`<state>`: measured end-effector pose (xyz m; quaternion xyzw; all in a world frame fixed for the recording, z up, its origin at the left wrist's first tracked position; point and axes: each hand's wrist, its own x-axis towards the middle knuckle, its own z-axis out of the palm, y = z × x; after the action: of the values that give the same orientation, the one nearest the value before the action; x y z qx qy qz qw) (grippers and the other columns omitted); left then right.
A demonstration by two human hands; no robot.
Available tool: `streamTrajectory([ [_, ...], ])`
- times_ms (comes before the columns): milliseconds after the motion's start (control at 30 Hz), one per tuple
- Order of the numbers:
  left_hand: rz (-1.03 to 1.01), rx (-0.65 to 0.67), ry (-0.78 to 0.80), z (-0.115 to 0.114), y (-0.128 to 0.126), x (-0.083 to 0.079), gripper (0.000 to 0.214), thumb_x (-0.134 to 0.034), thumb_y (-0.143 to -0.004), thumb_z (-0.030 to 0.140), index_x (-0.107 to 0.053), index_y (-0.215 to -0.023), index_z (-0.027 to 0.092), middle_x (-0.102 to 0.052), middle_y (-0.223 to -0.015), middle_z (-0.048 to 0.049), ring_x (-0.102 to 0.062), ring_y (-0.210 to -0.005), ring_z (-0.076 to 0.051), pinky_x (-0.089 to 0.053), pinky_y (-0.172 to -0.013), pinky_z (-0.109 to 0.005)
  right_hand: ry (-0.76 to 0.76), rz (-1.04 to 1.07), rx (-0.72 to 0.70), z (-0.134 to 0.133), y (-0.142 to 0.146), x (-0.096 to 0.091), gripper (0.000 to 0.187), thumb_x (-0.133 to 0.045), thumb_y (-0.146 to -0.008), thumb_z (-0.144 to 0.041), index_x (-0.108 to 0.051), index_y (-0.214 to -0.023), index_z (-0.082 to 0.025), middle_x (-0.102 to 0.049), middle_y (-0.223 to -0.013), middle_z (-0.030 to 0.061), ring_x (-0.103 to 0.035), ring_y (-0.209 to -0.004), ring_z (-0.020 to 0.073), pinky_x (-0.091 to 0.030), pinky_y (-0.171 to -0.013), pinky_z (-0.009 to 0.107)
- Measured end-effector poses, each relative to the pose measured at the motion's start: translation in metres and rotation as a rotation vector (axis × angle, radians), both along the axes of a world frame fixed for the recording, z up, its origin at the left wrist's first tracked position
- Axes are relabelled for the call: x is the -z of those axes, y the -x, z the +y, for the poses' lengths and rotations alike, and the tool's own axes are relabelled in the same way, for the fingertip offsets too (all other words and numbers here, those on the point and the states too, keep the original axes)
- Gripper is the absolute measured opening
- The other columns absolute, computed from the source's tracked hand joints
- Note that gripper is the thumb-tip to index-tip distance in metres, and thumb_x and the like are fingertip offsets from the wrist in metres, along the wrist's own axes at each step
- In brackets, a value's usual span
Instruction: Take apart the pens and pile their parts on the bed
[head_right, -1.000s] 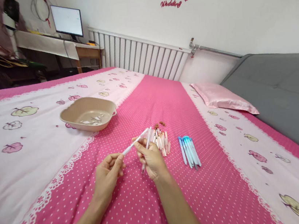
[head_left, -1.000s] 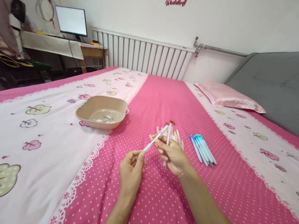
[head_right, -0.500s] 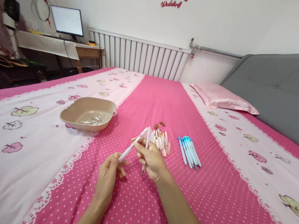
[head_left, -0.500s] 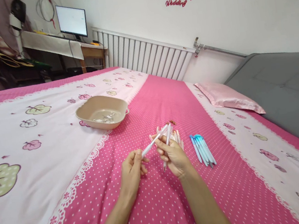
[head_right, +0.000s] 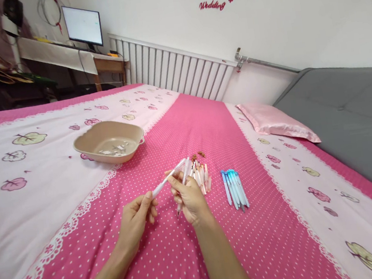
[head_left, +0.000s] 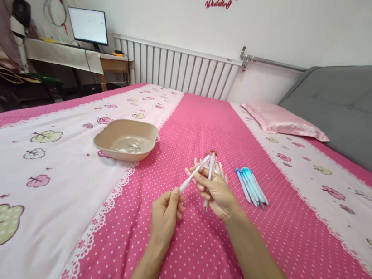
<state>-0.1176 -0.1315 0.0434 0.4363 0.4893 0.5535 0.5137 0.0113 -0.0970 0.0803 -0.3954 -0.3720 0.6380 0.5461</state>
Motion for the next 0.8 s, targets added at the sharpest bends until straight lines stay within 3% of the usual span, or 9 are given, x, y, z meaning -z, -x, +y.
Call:
streamTrajectory([
  [233,-0.136,0.035,0.125,-0.001,0.0,-0.002,0.05,-0.046,-0.073,0.059,-0.054,-0.053,0.015,-0.053,-0.041,-0.0005,-0.043,-0.034,-0.008,-0.034,-0.04,-0.019,-0.005,0.084,0.041,0.003,-0.01,-0.004,0.025,-0.072,-0.062,-0.026,-0.062,-0.083,-0.016,-0.048,-0.064,-0.0052,-0.037,-0.044,0.0006,-0.022,-0.03,0.008],
  [367,-0.125,0.043,0.114,0.0,0.0,0.0,0.049,-0.046,-0.074,0.058,-0.054,-0.052,0.014,-0.053,-0.04,0.0001,-0.043,-0.033,-0.007,-0.033,-0.039,-0.018,0.04,0.19,0.137,0.006,-0.021,-0.009,0.021,-0.071,-0.065,-0.026,-0.059,-0.078,-0.015,-0.061,-0.076,0.0001,-0.042,-0.044,-0.0002,-0.025,-0.029,0.007],
  [500,-0.101,0.047,0.122,0.0,-0.001,0.002,0.051,-0.045,-0.075,0.058,-0.054,-0.051,0.014,-0.053,-0.04,-0.0004,-0.043,-0.033,-0.007,-0.033,-0.039,-0.018,0.131,0.22,0.059,0.006,-0.024,-0.012,0.021,-0.07,-0.068,-0.026,-0.057,-0.08,-0.015,-0.068,-0.089,0.0085,-0.057,-0.052,0.0049,-0.027,-0.028,0.007],
  [633,-0.059,0.095,0.124,-0.001,-0.003,0.001,0.054,-0.042,-0.075,0.06,-0.053,-0.05,0.014,-0.052,-0.038,-0.0004,-0.043,-0.032,-0.007,-0.032,-0.038,-0.018,0.161,0.205,0.014,0.006,-0.02,-0.008,0.021,-0.071,-0.066,-0.024,-0.058,-0.078,-0.013,-0.067,-0.071,0.0058,-0.064,-0.059,0.0114,-0.026,-0.027,0.007],
  [800,-0.038,0.113,0.117,-0.001,-0.003,0.003,0.051,-0.043,-0.075,0.059,-0.053,-0.051,0.014,-0.053,-0.04,-0.0008,-0.043,-0.033,-0.007,-0.033,-0.039,-0.018,0.149,0.203,0.168,0.008,-0.039,-0.017,0.016,-0.072,-0.065,-0.019,-0.058,-0.068,-0.012,-0.06,-0.055,-0.0007,-0.057,-0.045,0.0048,-0.024,-0.025,0.006],
])
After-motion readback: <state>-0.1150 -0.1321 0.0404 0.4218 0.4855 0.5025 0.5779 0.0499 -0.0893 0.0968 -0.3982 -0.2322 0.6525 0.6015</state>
